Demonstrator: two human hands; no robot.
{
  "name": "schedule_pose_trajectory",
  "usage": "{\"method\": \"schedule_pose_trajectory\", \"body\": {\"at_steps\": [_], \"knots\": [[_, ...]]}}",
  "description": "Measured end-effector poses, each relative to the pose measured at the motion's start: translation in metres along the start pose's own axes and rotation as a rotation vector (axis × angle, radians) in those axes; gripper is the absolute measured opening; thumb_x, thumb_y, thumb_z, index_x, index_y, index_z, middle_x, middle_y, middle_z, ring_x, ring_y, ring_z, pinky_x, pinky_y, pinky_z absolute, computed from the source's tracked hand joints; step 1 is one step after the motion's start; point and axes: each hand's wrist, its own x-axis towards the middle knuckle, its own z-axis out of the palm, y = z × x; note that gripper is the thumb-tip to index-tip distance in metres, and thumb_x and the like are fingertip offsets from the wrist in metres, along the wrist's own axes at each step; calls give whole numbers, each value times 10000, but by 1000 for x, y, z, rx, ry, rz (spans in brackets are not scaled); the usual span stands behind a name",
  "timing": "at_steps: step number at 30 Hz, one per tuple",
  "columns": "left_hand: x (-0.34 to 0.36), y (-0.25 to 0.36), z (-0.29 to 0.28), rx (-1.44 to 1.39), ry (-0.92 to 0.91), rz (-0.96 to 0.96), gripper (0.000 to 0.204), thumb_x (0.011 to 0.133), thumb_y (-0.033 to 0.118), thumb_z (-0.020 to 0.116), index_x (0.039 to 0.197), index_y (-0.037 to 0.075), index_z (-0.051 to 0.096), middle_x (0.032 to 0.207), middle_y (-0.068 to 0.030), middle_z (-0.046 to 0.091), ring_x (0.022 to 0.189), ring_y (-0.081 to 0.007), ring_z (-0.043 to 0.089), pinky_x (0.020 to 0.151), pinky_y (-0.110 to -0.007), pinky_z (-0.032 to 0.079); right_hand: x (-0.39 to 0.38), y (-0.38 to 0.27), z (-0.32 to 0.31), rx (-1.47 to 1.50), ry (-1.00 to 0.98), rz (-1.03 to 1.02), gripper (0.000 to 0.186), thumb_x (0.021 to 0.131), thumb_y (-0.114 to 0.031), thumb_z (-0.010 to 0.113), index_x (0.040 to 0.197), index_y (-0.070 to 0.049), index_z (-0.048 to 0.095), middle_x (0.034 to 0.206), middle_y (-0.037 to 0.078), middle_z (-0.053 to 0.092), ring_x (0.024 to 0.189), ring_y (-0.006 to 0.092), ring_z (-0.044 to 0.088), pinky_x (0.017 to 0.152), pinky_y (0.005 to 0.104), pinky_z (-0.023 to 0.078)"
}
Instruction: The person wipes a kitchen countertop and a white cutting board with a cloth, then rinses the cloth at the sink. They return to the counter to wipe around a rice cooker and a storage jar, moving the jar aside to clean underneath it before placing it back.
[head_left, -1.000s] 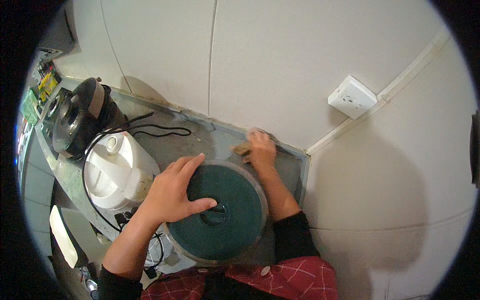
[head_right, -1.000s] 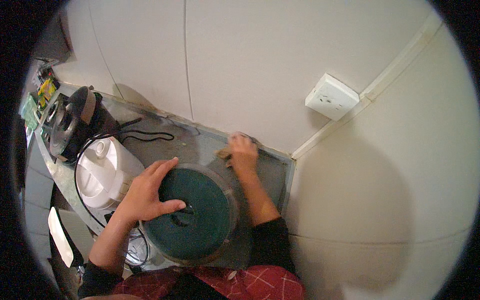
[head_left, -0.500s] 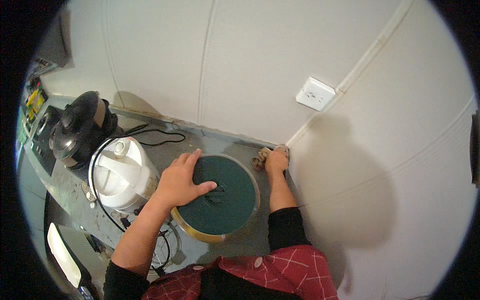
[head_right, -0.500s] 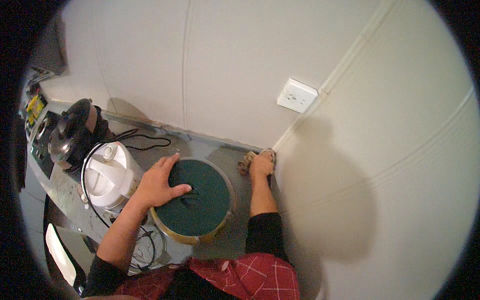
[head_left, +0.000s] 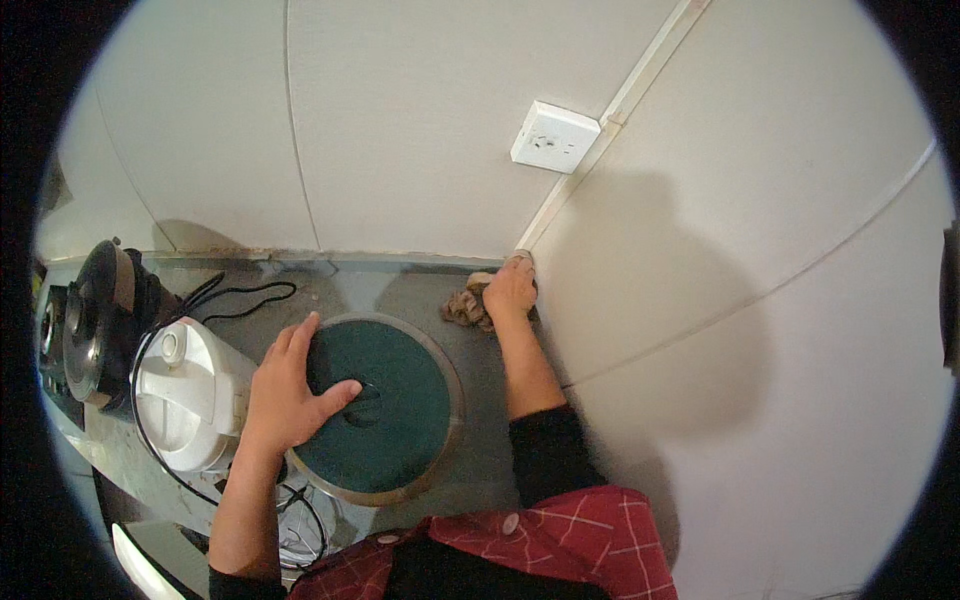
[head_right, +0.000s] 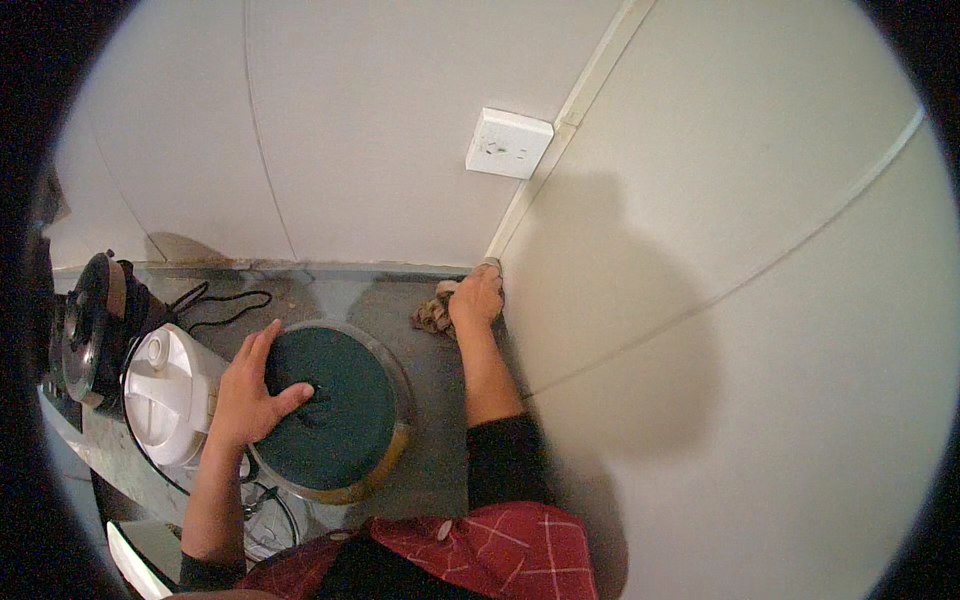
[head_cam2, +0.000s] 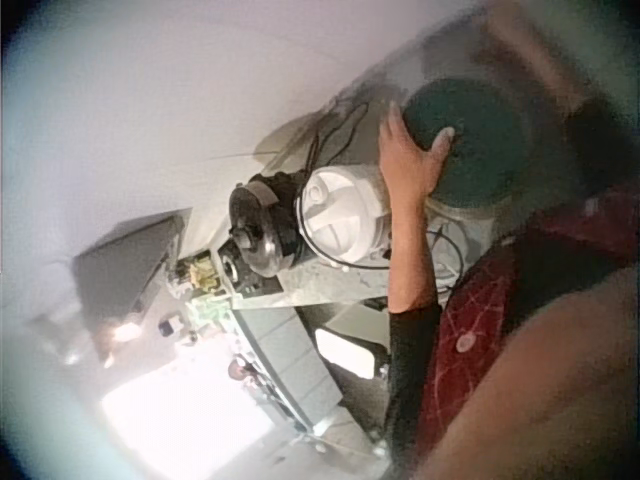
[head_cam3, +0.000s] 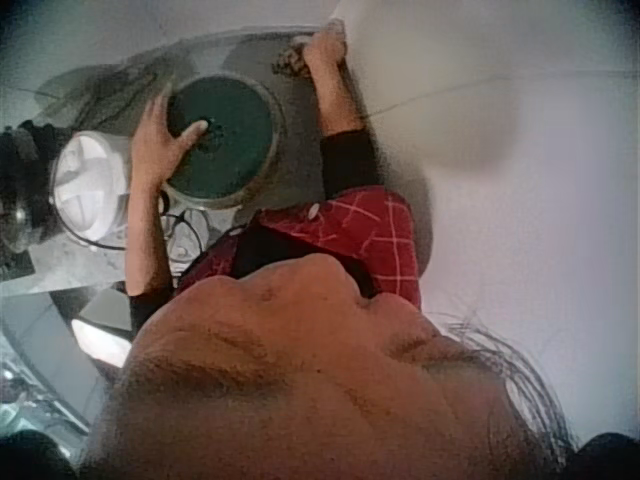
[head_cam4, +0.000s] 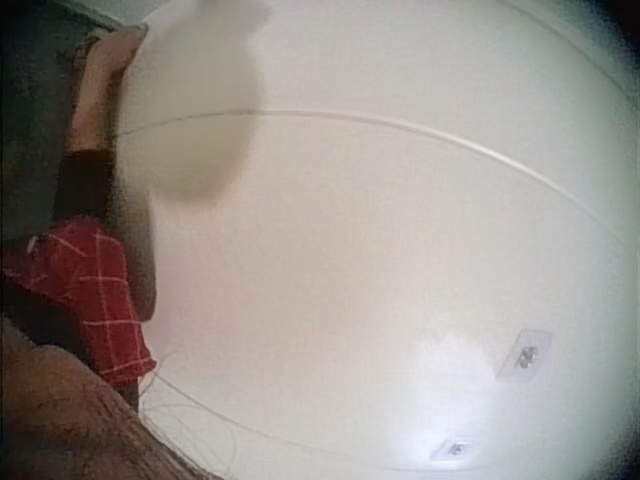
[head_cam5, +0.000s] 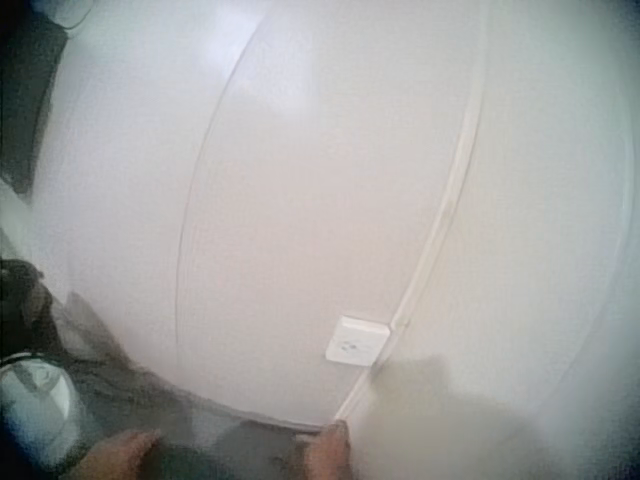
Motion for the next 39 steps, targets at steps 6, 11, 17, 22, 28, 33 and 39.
{"method": "schedule_pose_trajectory", "body": {"at_steps": [6,11,17,22,28,33,39], "knots": [[1,-10,6,-42,3,-1,862,671,352,768,1366,14,389,1206,-216,520,1104,-402,531,934,-434,435,8,-5,13,-342,-241,-77,326,894,-297,518,1040,-53,677,1088,135,609,994,234,612,717,357,529],[2,-3,2,-24,15,20,837,703,409,748,1346,-8,414,1228,-225,519,1107,-391,534,915,-443,457,15,18,24,-422,-410,-124,254,833,-248,596,992,-94,721,1044,100,676,922,271,657,750,359,538],[-6,-6,1,9,3,-22,844,720,470,718,1357,9,413,1219,-215,529,1105,-374,541,910,-439,464,-71,21,-37,-344,-488,-197,319,831,-332,609,997,-78,706,1010,140,677,978,290,636,818,395,512],[-5,-11,7,-16,31,-1,847,739,544,690,1344,12,429,1186,-239,549,1103,-376,556,916,-439,462,-191,79,-16,-224,-372,21,329,799,-321,626,1032,-97,690,1030,150,667,979,306,633,829,386,515],[0,-40,18,-254,79,-51,854,769,510,694,1385,10,376,1305,-250,499,1190,-359,515,975,-409,425,-341,91,-84,-114,-684,5,376,776,-283,621,1067,-49,665,1050,208,656,968,336,642,828,446,508],[-20,-86,31,-692,-192,-298,927,776,579,656,1434,44,281,1379,-246,417,1241,-379,447,983,-503,388,-381,83,-168,119,-1199,-197,321,744,-240,619,908,27,686,971,248,662,913,397,644,818,473,505],[-56,-39,-12,-817,-459,-606,1015,753,681,600,1451,76,179,1438,-283,289,1264,-473,380,931,-686,351,-356,104,-160,370,-686,110,547,765,-318,625,1150,66,572,1152,304,566,1078,403,565,916,441,455]]}}
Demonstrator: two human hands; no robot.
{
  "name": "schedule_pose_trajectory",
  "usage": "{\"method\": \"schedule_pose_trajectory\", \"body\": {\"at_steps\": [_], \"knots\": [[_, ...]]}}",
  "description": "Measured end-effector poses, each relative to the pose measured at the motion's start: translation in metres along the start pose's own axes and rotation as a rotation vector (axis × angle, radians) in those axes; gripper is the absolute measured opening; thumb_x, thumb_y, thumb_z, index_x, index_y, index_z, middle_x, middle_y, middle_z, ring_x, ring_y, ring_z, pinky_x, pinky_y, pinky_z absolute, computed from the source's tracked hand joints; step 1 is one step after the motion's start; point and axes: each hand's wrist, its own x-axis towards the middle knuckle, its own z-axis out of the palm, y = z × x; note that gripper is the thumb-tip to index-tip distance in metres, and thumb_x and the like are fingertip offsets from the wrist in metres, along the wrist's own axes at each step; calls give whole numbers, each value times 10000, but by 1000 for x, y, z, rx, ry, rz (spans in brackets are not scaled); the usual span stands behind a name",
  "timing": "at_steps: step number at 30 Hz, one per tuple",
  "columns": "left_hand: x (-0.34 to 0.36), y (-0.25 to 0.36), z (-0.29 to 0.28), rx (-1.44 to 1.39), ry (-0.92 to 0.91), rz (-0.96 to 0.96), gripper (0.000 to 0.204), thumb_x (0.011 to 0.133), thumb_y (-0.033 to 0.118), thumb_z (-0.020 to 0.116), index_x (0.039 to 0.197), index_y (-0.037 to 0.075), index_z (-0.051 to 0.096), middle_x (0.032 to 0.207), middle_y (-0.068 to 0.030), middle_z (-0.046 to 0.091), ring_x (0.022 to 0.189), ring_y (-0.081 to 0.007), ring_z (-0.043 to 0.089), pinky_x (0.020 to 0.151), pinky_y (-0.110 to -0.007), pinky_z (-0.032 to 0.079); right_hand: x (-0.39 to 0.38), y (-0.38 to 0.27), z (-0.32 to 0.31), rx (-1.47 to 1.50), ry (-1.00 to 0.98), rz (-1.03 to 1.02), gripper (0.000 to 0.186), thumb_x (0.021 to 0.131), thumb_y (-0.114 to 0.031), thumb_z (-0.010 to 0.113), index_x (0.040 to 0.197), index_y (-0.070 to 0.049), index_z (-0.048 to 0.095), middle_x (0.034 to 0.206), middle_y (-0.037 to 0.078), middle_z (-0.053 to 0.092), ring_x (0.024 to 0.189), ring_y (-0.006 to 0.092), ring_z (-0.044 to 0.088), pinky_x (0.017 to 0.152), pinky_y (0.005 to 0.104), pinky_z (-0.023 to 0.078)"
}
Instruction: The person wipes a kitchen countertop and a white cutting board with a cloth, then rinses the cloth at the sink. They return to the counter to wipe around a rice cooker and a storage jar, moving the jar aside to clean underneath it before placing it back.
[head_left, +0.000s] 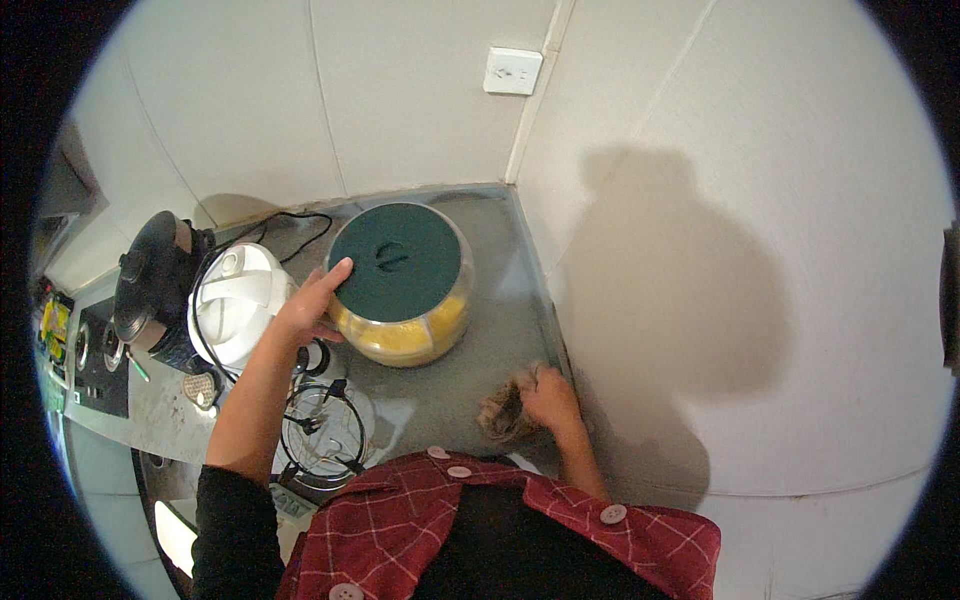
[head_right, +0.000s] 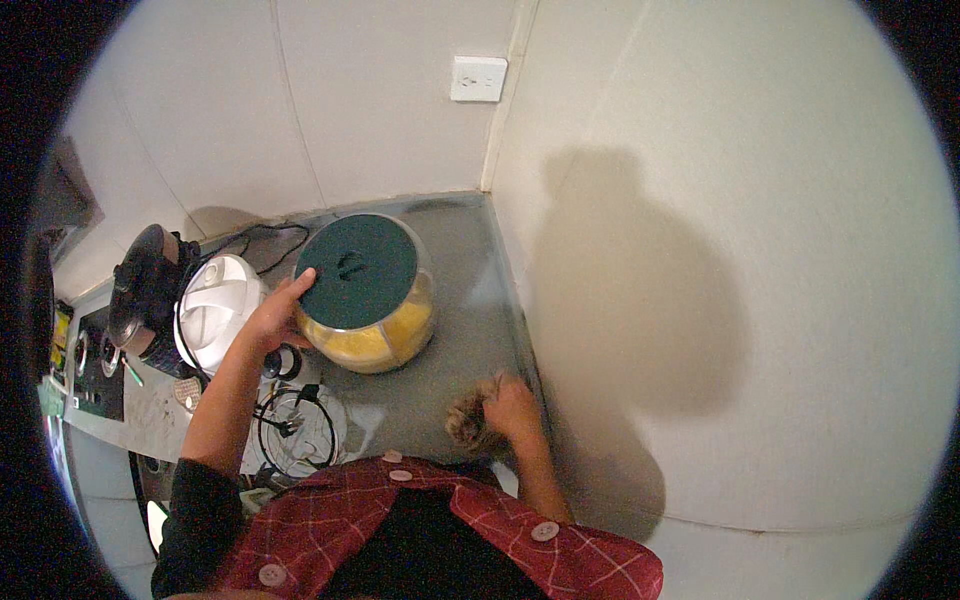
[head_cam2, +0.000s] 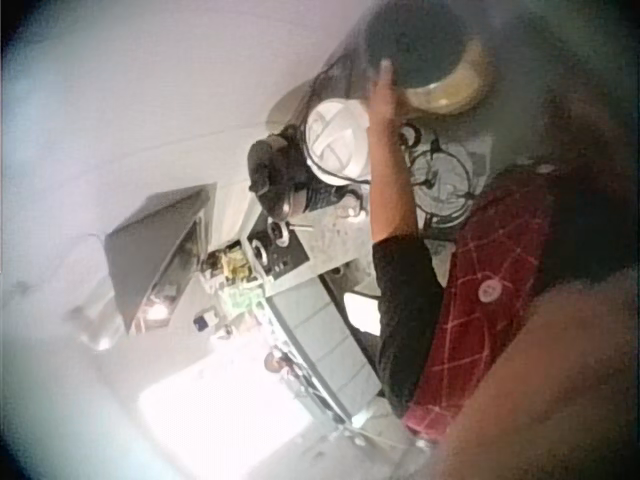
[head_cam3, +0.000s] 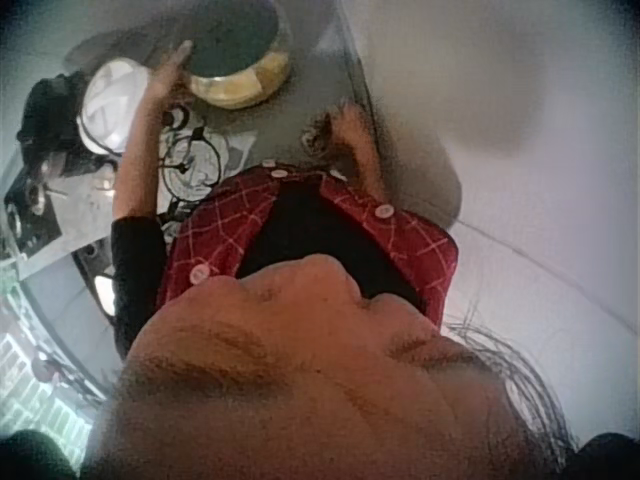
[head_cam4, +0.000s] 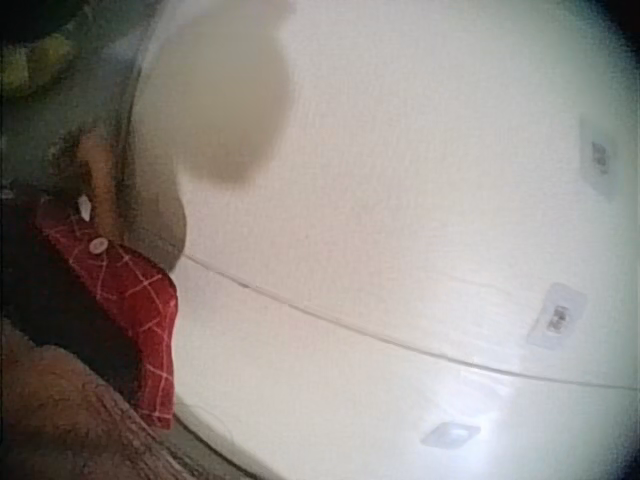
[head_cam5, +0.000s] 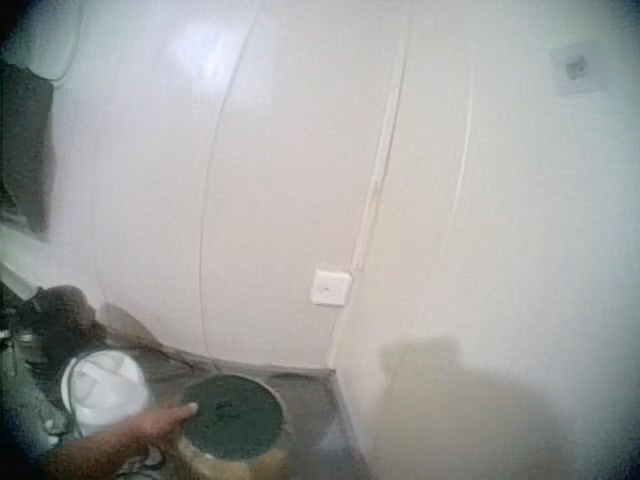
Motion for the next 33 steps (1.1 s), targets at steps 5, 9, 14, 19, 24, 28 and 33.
{"method": "schedule_pose_trajectory", "body": {"at_steps": [5,9,14,19,24,28,33], "knots": [[8,8,10,-37,-21,-32,1054,750,676,609,1456,48,139,1447,-287,266,1260,-507,364,928,-706,339,46,-5,34,-194,134,-181,918,709,-582,685,1278,93,432,1334,297,402,1224,422,421,1002,476,372],[19,10,21,-67,92,-13,1132,737,668,630,1477,40,47,1465,-273,247,1245,-507,376,890,-712,361,38,-42,30,-358,39,-202,966,678,-608,694,1311,67,418,1319,295,391,1224,435,386,995,529,346],[49,27,58,-92,249,51,1099,756,637,639,1469,7,90,1429,-281,314,1216,-462,436,830,-665,440,60,-19,53,-395,59,-259,951,677,-599,699,1336,12,389,1317,266,400,1243,414,355,1006,548,294],[98,54,88,292,446,196,1058,802,682,517,1397,-137,210,1320,-349,436,1240,-410,463,1027,-410,391,61,-28,57,-319,173,-262,888,689,-546,713,1308,18,419,1325,261,403,1224,422,366,1002,575,273],[134,88,109,427,465,205,991,808,657,530,1387,-101,261,1266,-353,481,1218,-429,476,1018,-450,393,78,-38,56,-163,308,-244,892,681,-536,730,1281,54,433,1259,273,471,1177,424,426,1001,542,312],[157,104,113,414,341,204,1049,805,715,481,1405,-112,245,1367,-329,399,1304,-405,389,1082,-426,318,115,-48,46,2,311,-186,918,674,-541,745,1245,111,443,1217,315,504,1140,438,482,984,486,373],[186,113,107,428,314,243,936,826,703,447,1256,-128,465,1220,-299,540,1099,-418,563,848,-501,490,159,-56,47,74,391,-79,952,673,-512,761,1266,144,407,1249,338,476,1177,438,468,997,465,378]]}}
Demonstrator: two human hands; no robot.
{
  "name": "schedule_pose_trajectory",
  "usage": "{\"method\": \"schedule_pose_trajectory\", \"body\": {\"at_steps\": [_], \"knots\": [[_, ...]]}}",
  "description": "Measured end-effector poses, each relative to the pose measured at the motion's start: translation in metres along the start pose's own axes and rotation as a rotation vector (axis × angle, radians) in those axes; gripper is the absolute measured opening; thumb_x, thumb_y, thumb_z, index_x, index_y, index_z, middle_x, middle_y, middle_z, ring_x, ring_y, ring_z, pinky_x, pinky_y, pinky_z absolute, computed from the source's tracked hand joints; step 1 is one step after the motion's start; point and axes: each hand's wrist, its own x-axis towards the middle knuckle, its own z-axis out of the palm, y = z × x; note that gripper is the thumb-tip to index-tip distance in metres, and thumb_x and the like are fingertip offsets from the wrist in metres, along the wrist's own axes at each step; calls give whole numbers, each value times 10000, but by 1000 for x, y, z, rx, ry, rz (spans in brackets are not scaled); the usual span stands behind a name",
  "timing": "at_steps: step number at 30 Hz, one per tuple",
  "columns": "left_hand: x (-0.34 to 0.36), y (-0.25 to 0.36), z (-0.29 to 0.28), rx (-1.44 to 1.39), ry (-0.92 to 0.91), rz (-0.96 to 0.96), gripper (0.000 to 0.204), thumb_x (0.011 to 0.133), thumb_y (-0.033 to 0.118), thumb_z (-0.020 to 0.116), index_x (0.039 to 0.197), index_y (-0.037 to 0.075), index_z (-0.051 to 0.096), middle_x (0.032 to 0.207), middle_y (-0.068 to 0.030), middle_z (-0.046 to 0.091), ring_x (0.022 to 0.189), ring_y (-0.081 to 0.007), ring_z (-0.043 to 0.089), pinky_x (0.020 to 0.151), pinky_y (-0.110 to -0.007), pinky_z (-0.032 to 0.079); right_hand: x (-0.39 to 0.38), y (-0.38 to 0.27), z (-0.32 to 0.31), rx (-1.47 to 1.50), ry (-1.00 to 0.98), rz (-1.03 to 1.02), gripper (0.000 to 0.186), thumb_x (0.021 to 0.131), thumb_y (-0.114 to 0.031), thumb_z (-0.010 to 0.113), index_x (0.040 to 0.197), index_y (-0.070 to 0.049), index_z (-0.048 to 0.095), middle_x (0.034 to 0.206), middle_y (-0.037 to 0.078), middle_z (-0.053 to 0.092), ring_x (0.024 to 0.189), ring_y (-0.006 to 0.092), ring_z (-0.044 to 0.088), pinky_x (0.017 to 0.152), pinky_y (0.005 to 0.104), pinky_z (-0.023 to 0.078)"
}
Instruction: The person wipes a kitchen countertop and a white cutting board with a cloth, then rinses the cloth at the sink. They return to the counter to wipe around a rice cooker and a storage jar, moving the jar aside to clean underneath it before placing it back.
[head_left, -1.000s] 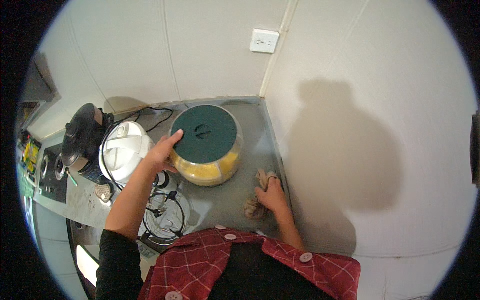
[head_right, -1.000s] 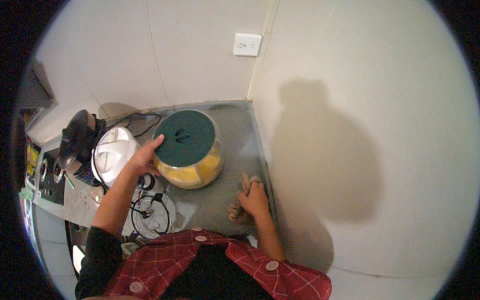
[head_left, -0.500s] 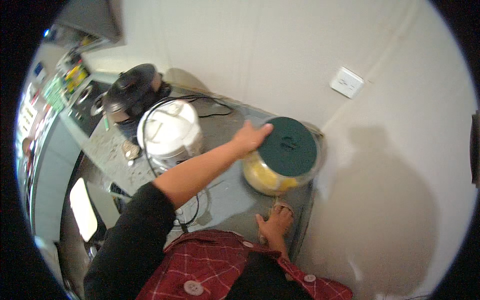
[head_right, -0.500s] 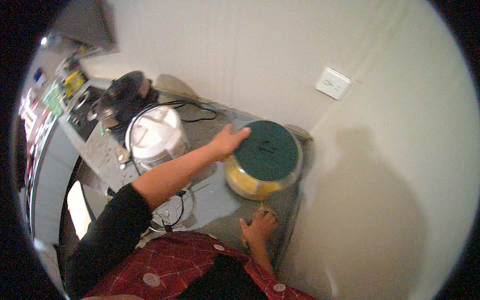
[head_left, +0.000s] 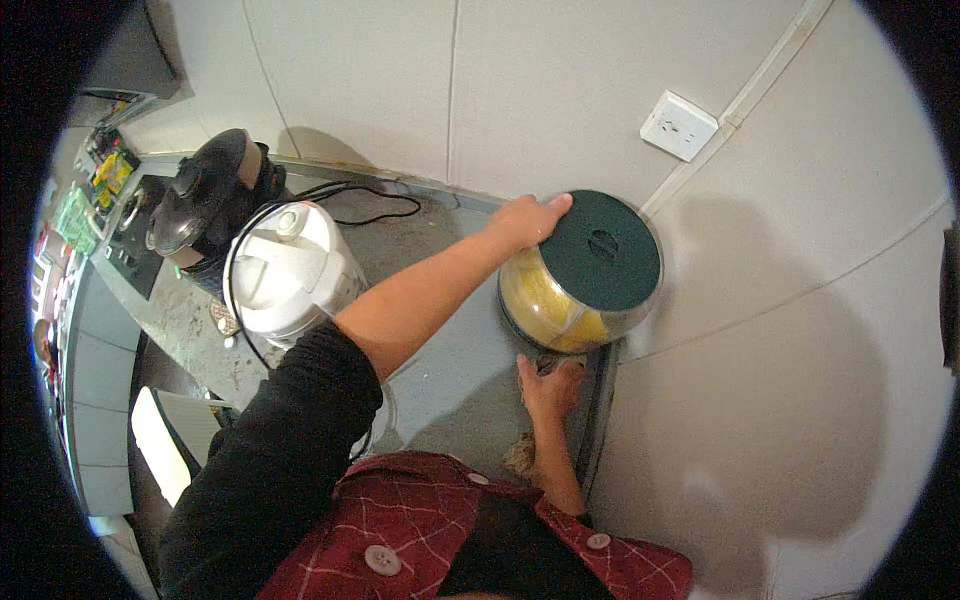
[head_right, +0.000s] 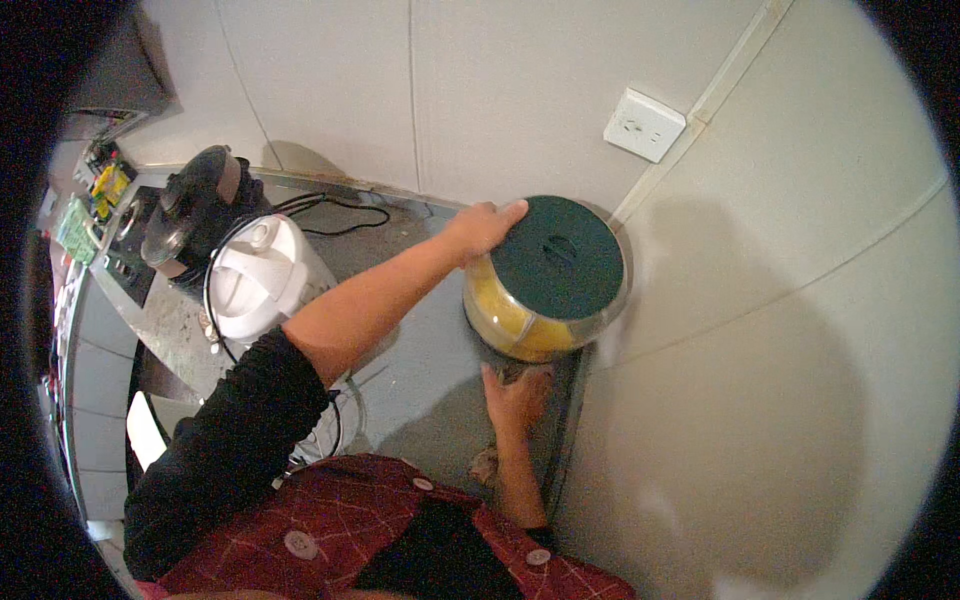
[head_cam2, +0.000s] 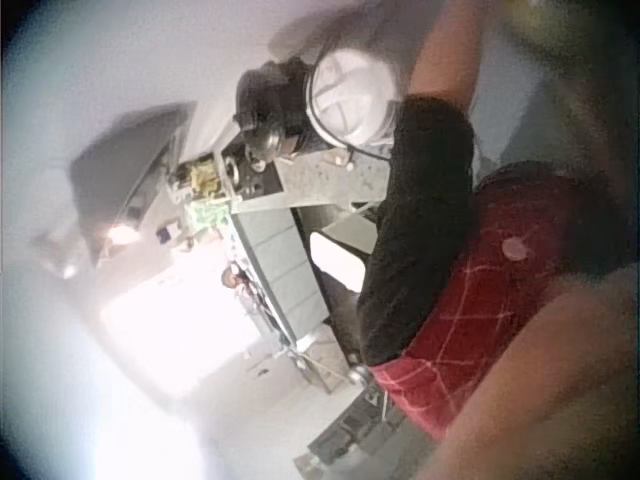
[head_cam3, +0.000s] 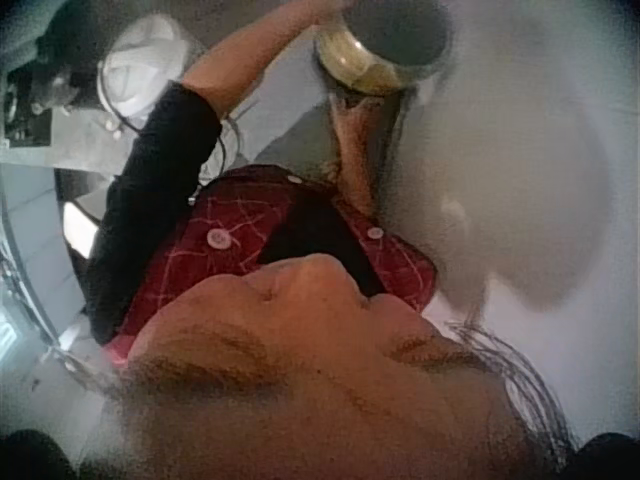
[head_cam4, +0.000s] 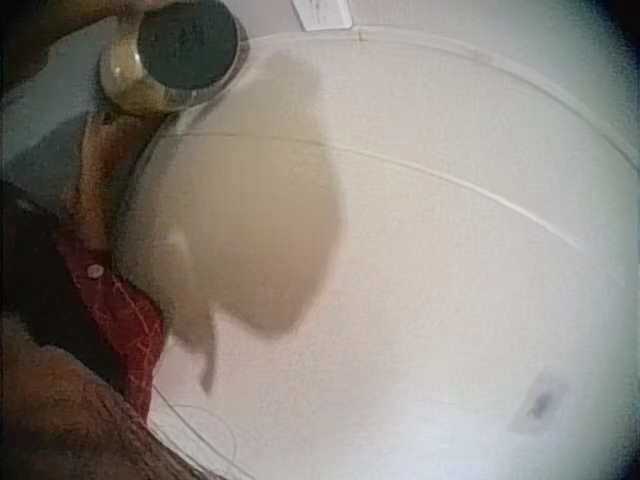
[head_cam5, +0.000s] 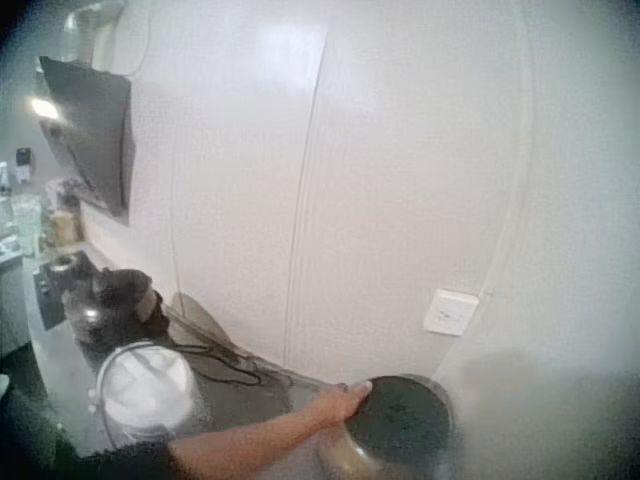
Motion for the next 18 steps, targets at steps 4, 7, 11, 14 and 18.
{"method": "schedule_pose_trajectory", "body": {"at_steps": [4,7,11,14,18], "knots": [[14,9,2,-29,10,-32,889,831,704,431,1153,-115,553,1090,-272,614,944,-409,637,652,-529,540,42,-9,-1,165,95,-33,960,642,-452,806,1245,173,396,1236,355,476,1171,443,473,1000,462,380],[28,4,3,-19,67,11,884,832,705,430,1163,-104,558,1115,-277,608,1011,-410,612,777,-534,510,59,1,-1,187,67,-85,908,647,-381,823,1268,133,403,1272,327,473,1165,429,490,998,436,389],[35,-6,-2,-88,30,19,903,835,710,419,1214,-102,528,1207,-278,569,1139,-387,550,965,-477,423,55,0,-27,419,-180,-75,904,676,-399,803,1320,83,390,1303,293,473,1192,432,472,1028,423,368],[-7,-6,-20,-496,-99,-34,871,848,662,471,1265,-103,481,1277,-271,525,1201,-367,508,1010,-423,396,55,40,-37,357,-291,-59,955,695,-434,785,1366,79,339,1342,300,434,1243,430,429,1063,420,331],[-56,-49,-80,172,-168,356,711,871,479,601,1326,-47,455,1318,-241,508,1214,-332,496,1023,-392,386,-1,24,-52,63,-341,-199,1054,679,-494,769,1447,-2,240,1443,300,291,1347,424,278,1100,464,261]]}}
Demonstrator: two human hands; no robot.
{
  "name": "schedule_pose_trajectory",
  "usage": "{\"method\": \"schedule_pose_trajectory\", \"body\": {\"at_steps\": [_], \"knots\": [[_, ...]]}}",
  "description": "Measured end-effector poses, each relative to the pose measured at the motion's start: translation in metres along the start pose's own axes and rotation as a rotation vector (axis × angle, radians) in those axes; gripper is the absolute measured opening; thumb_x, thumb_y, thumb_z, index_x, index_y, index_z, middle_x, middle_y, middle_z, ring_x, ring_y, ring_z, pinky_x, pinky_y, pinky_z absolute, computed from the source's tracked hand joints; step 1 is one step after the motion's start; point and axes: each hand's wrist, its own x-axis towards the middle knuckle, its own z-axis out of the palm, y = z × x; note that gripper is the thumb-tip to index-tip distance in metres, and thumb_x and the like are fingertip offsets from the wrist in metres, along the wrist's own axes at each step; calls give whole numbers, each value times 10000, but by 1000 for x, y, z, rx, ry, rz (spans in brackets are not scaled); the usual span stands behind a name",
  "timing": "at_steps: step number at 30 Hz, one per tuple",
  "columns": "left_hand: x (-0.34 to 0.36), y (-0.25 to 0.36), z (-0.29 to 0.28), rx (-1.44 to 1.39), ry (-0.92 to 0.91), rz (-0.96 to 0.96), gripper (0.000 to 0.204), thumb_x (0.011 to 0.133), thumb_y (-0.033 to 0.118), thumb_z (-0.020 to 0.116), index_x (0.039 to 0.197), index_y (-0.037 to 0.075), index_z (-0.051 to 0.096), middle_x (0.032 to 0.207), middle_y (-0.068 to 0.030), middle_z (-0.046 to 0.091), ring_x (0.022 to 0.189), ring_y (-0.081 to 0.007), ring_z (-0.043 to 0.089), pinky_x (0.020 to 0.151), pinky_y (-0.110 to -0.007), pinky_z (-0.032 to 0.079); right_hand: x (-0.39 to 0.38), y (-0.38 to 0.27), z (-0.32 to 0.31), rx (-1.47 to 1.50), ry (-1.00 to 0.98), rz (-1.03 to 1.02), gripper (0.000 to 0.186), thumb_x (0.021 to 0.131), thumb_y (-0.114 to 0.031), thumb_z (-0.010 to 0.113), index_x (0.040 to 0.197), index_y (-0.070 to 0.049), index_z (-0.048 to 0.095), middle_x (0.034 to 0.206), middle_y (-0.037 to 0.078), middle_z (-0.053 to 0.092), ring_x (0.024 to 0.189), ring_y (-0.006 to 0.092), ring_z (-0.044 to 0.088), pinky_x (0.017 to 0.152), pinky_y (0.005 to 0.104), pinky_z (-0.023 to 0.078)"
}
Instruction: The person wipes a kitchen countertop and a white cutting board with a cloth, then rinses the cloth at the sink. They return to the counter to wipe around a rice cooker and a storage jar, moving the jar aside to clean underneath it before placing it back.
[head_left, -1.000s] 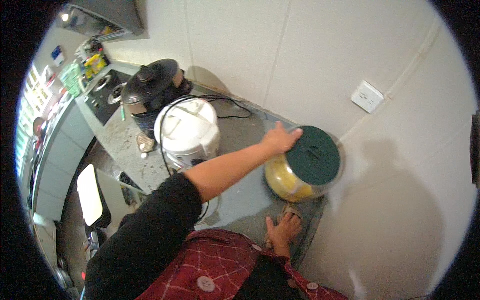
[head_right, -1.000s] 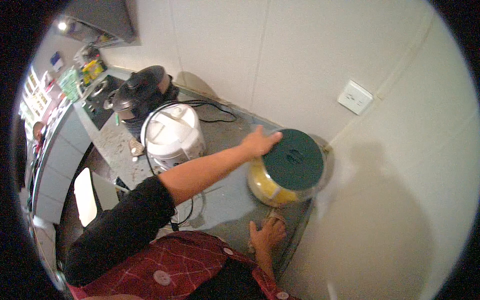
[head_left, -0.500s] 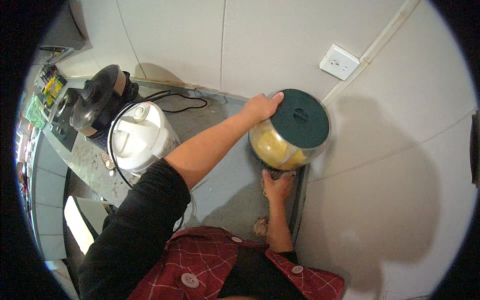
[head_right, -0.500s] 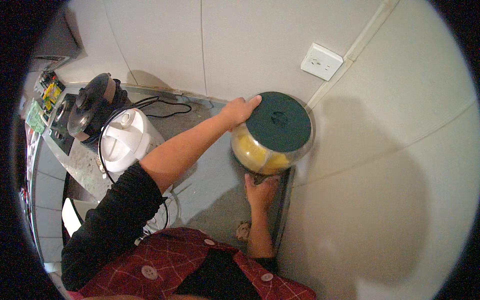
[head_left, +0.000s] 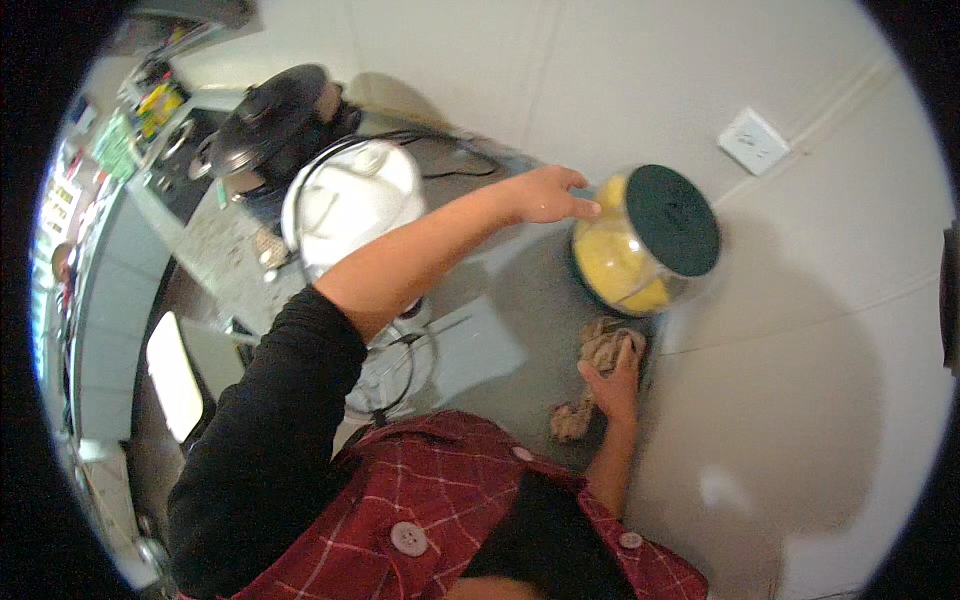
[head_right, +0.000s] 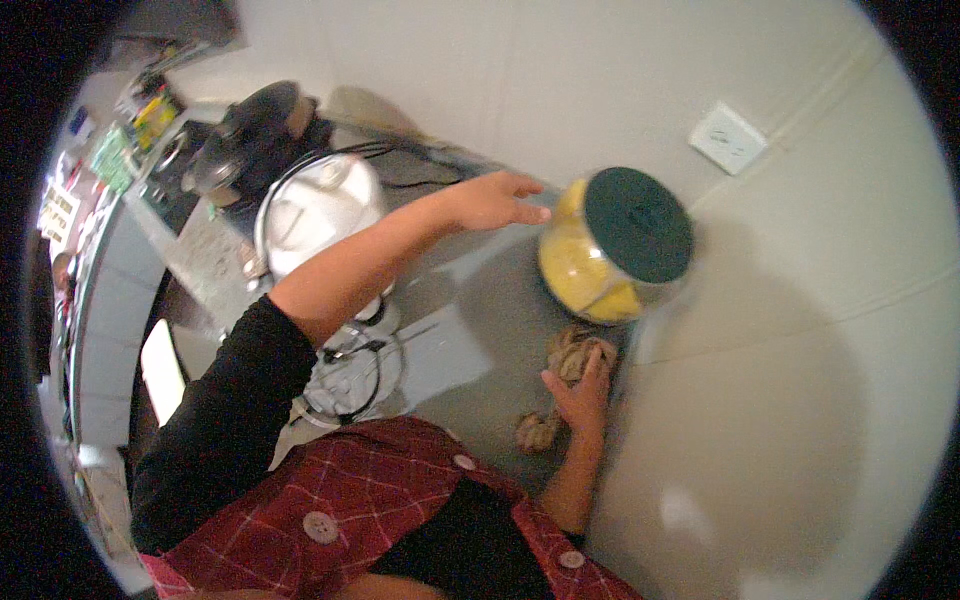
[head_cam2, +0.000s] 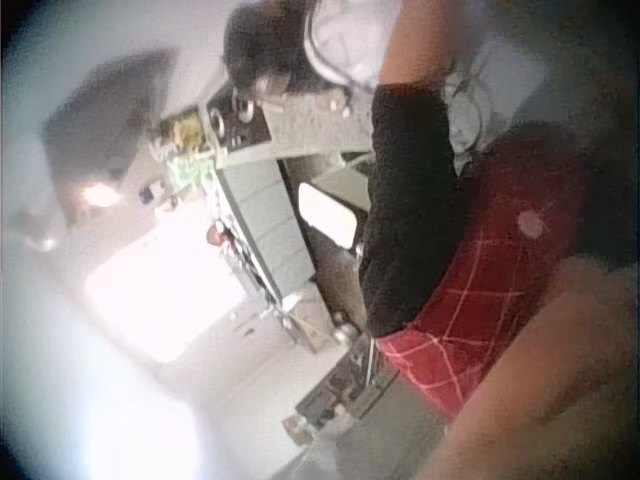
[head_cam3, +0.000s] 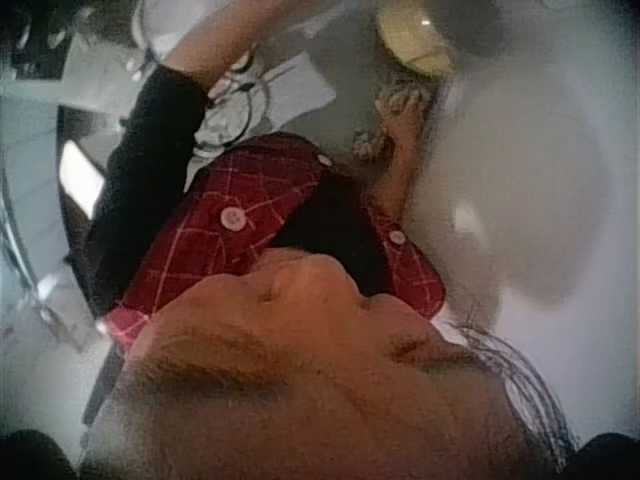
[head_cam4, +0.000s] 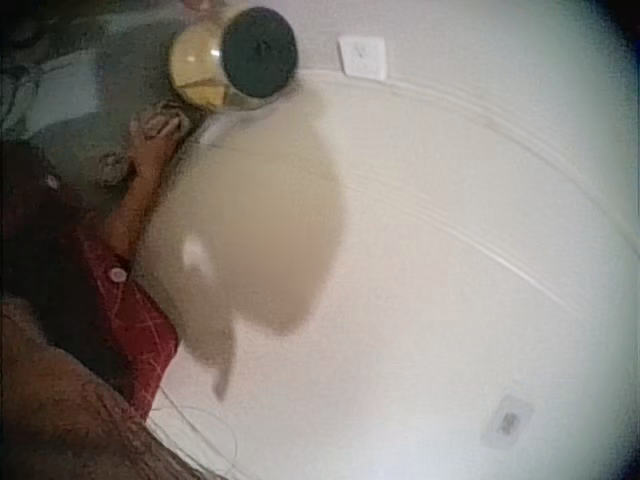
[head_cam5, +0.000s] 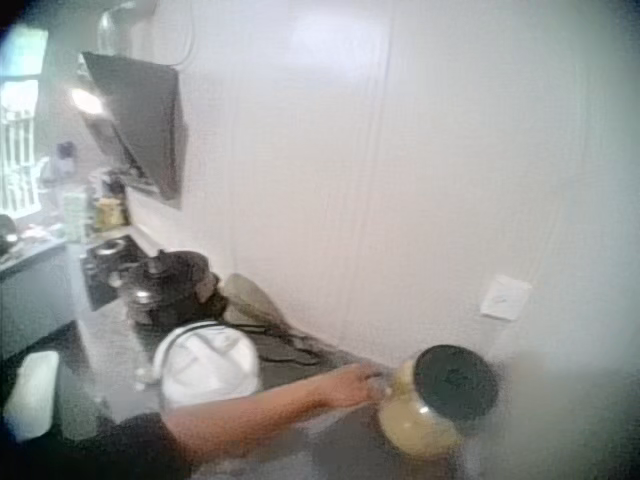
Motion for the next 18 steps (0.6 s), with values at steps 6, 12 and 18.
{"method": "schedule_pose_trajectory", "body": {"at_steps": [6,12,18], "knots": [[-213,20,-76,-190,-125,45,586,879,336,654,1328,3,481,1134,-146,635,1074,-210,589,938,-348,458,-75,-30,52,-310,126,-138,854,715,-398,731,1417,-93,350,1335,256,413,1253,429,371,1008,504,348],[-356,-26,-61,-209,262,-204,496,867,242,663,1283,9,523,1080,-155,658,998,-224,627,883,-360,489,-96,-26,93,-296,164,-332,614,786,-329,665,1317,-84,477,1148,228,562,1129,394,488,905,460,428],[-431,-152,0,78,574,-727,565,784,390,700,1171,-9,600,969,-215,671,875,-303,665,795,-368,515,-118,-65,119,-58,-134,-355,395,823,-258,630,1163,-60,598,951,153,661,821,323,653,746,424,514]]}}
